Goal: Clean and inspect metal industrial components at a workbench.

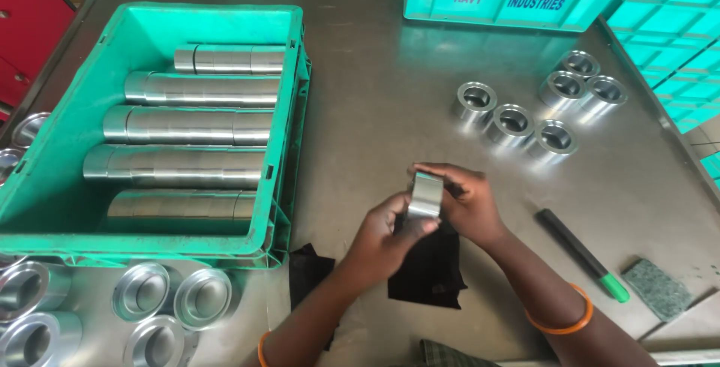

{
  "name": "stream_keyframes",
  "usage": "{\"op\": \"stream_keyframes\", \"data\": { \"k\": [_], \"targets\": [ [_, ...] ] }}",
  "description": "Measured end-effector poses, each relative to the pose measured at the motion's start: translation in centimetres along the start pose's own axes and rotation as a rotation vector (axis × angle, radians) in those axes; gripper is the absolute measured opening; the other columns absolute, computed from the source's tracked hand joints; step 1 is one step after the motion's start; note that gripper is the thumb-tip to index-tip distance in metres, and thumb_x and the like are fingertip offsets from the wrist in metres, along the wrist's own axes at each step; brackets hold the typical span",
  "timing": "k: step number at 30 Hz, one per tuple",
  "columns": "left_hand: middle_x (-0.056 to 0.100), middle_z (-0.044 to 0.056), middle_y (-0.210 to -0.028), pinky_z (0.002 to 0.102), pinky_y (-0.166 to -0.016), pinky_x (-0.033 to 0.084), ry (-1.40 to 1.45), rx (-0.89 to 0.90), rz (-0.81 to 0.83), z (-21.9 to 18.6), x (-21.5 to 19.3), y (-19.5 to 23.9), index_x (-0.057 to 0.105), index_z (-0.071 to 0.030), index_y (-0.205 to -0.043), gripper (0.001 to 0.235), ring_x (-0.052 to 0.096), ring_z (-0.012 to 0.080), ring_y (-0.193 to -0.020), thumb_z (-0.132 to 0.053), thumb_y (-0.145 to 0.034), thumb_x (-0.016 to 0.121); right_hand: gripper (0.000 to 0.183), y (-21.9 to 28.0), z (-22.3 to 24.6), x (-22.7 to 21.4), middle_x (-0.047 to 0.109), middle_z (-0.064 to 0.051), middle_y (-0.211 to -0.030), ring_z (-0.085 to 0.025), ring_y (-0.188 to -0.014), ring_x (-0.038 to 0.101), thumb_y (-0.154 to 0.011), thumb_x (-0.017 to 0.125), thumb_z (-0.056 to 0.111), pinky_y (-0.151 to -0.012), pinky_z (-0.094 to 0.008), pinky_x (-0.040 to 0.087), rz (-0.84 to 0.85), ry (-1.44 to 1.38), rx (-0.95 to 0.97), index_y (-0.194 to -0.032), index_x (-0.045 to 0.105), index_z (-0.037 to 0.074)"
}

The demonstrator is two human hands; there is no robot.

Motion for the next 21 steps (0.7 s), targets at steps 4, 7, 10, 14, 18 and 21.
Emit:
{"op": "stream_keyframes", "data": {
  "k": [4,7,10,14,18,21],
  "targets": [
    [0.068,0.01,-0.116,0.033,-0.102,0.049,-0.176,0.186,-0.009,-4.4,-0.2,0.7,0.066,-0.001,-0.115,0.026,0.064,0.0185,-0.113,-0.018,-0.097,0.075,0.044,0.1,-0.6,2.0,0.071,-0.011,-0.121,-0.023,-0.111,0.07,-0.09,0.063,-0.013,-0.097,-0.033,0.057,0.183,-0.313,0.191,-0.131,0.065,0.001],
    [0.066,0.011,-0.119,0.034,-0.102,0.051,-0.149,0.186,0.035,-4.9,0.0,0.8,0.065,0.0,-0.116,0.026,0.064,0.0193,-0.113,-0.013,-0.096,0.076,0.046,-0.1,1.8,1.7,0.069,-0.01,-0.123,-0.023,-0.111,0.071,-0.088,0.063,-0.01,-0.095,-0.033,0.057,0.165,-0.176,0.144,-0.133,0.06,0.001],
    [0.066,0.011,-0.117,0.035,-0.1,0.052,-0.125,0.118,0.043,-4.2,-0.1,0.8,0.064,0.0,-0.117,0.027,0.065,0.0196,-0.111,-0.01,-0.094,0.076,0.05,-0.6,3.1,0.1,0.069,-0.009,-0.12,-0.021,-0.108,0.072,-0.085,0.066,-0.007,-0.093,-0.032,0.057,0.013,0.091,0.055,-0.134,0.059,0.004],
    [0.068,0.012,-0.116,0.041,-0.116,0.045,-0.218,0.242,0.02,-4.9,-0.3,1.3,0.063,0.001,-0.116,0.028,0.065,0.0227,-0.12,-0.004,-0.093,0.077,0.05,-0.1,2.1,1.3,0.07,-0.013,-0.121,-0.027,-0.113,0.07,-0.089,0.061,-0.009,-0.098,-0.035,0.055,0.16,-0.168,0.16,-0.136,0.059,0.004],
    [0.069,0.011,-0.113,0.041,-0.116,0.048,-0.166,0.182,0.041,-3.9,0.0,1.1,0.063,-0.001,-0.115,0.027,0.068,0.021,-0.116,-0.003,-0.093,0.078,0.053,-0.2,3.6,0.3,0.07,-0.01,-0.116,-0.024,-0.109,0.072,-0.086,0.061,-0.004,-0.094,-0.032,0.056,0.035,0.019,0.11,-0.138,0.058,0.007],
    [0.069,0.012,-0.11,0.043,-0.115,0.044,-0.207,0.181,0.015,-5.3,0.1,0.6,0.062,0.001,-0.112,0.027,0.068,0.022,-0.112,-0.003,-0.09,0.078,0.048,0.5,2.5,0.9,0.066,-0.013,-0.119,-0.027,-0.111,0.068,-0.087,0.066,-0.004,-0.096,-0.034,0.053,0.057,0.008,0.061,-0.134,0.061,0.006]
  ]
}}
Point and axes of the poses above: each hand's wrist, its own y-axis away from the middle knuckle, its own x-axis out of the palm, z = x × y, the point moved 10 cm from there along -y, towards the middle knuckle
